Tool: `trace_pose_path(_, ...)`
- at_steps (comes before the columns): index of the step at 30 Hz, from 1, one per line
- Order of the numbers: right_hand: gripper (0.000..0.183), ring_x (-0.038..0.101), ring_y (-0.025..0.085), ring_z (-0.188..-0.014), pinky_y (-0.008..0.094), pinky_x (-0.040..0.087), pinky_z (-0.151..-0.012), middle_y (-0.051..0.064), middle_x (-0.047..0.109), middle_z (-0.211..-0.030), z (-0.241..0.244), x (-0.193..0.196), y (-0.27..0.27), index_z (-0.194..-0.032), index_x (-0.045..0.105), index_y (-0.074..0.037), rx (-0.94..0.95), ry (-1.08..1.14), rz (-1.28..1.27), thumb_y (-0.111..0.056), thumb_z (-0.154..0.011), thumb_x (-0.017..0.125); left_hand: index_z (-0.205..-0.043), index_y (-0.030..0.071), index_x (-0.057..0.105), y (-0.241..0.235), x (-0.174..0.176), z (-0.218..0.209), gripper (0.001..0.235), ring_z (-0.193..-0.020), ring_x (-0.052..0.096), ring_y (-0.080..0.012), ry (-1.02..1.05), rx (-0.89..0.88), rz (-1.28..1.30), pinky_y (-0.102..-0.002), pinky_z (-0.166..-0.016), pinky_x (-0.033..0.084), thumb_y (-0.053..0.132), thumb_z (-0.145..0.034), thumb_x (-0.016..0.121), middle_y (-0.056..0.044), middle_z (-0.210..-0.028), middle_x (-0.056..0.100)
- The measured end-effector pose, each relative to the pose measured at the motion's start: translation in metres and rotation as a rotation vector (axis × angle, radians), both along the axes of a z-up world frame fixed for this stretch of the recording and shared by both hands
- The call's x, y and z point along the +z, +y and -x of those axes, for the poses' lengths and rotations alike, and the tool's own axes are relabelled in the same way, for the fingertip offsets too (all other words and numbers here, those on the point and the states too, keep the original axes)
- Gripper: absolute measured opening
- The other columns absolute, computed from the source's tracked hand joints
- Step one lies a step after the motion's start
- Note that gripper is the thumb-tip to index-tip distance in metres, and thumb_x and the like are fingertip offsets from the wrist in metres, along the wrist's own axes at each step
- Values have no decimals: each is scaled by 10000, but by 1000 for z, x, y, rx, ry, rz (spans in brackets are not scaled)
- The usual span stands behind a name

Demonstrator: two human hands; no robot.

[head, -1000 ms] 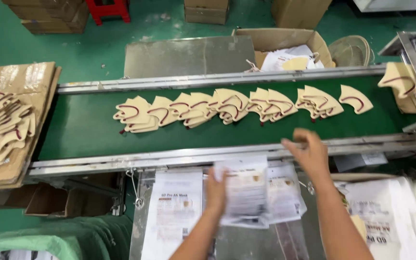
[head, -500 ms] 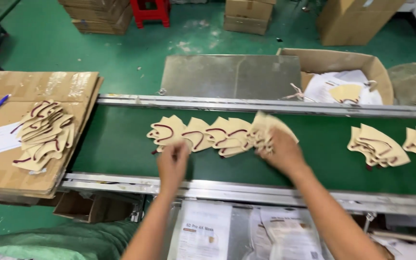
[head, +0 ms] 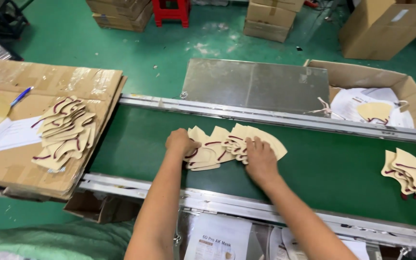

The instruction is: Packaging finished face masks into plastic bags on a conveyor belt.

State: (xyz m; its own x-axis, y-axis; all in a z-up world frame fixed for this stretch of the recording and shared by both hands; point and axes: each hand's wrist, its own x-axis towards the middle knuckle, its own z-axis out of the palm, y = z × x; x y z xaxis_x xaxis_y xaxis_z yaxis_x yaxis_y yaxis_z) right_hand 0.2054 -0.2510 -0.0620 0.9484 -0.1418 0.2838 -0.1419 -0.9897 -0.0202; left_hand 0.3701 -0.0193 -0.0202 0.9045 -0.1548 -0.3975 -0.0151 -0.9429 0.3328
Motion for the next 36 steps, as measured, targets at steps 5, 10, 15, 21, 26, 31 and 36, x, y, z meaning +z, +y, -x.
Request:
trace_pose_path(5, 601, 605, 376, -1156, 498, 539, -943, 144, 606, -1341, -32, 37, 25, -1412, 541, -83, -59, 192, -220, -305, -869, 673, -1023, 21, 750, -2, 0, 19, 572, -1012, 731, -336, -47, 98, 156, -408, -875, 587, 441, -678, 931, -188, -1088, 746)
trace_pose_path(10, 683, 597, 412, -1034, 515, 555, -828, 203, 589, -1290, -50, 4, 46, -1312, 543, -28, 153, 11, -68, -264, -706, 752, -995, 57, 766, 11, -17, 31, 461, -974, 728, -347, -113, 309, 288, -440, -845, 575, 356, -675, 911, -179, -1049, 754)
trace_pose_path(15, 414, 639, 366, -1172, 483, 553, -955, 141, 661, -1286, -29, 74, 40, -1376, 581, -129, -14, 295, -296, -197, -970, 619, -967, 9, 779, 32, -32, 32, 505, -830, 782, -267, -150, 258, 494, -374, -758, 601, 412, -688, 903, -182, -959, 800)
trace_pose_path(21, 868, 633, 384, -1123, 418, 517, -965, 256, 658, -1254, 39, 60, 30, -1292, 620, 11, 399, -23, -491, -416, -567, 835, -1229, 34, 683, -22, -16, 61, 548, -784, 709, -188, 530, 121, 744, -366, -636, 549, 368, -816, 816, -114, -1014, 761)
trace_pose_path(26, 460, 658, 286, -1085, 388, 527, -941, 190, 715, -1208, 62, 54, -67, -1240, 683, -12, 33, -119, -1057, -166, -826, 812, -1239, 5, 662, -50, 1, 94, 586, -906, 745, -178, 444, -120, 1046, -331, -793, 626, 144, -714, 884, -128, -1090, 764)
trace_pose_path(31, 374, 687, 153, -1024, 288, 552, -895, 107, 734, -1130, 101, 55, -137, -1236, 678, 7, -12, -216, -1141, -89, -882, 748, -1288, 39, 638, -73, -16, 107, 597, -975, 732, -189, 446, -32, 1089, -341, -848, 608, 138, -744, 862, -117, -1138, 752)
trace_pose_path(36, 412, 696, 156, -1049, 299, 575, -905, 63, 704, -1187, 125, 94, -133, -1331, 592, -58, 296, -408, -1835, -107, -935, 696, -1312, 62, 603, -91, 4, 125, 609, -946, 742, -203, 582, 105, 1004, -355, -757, 614, 239, -774, 825, -97, -1120, 752)
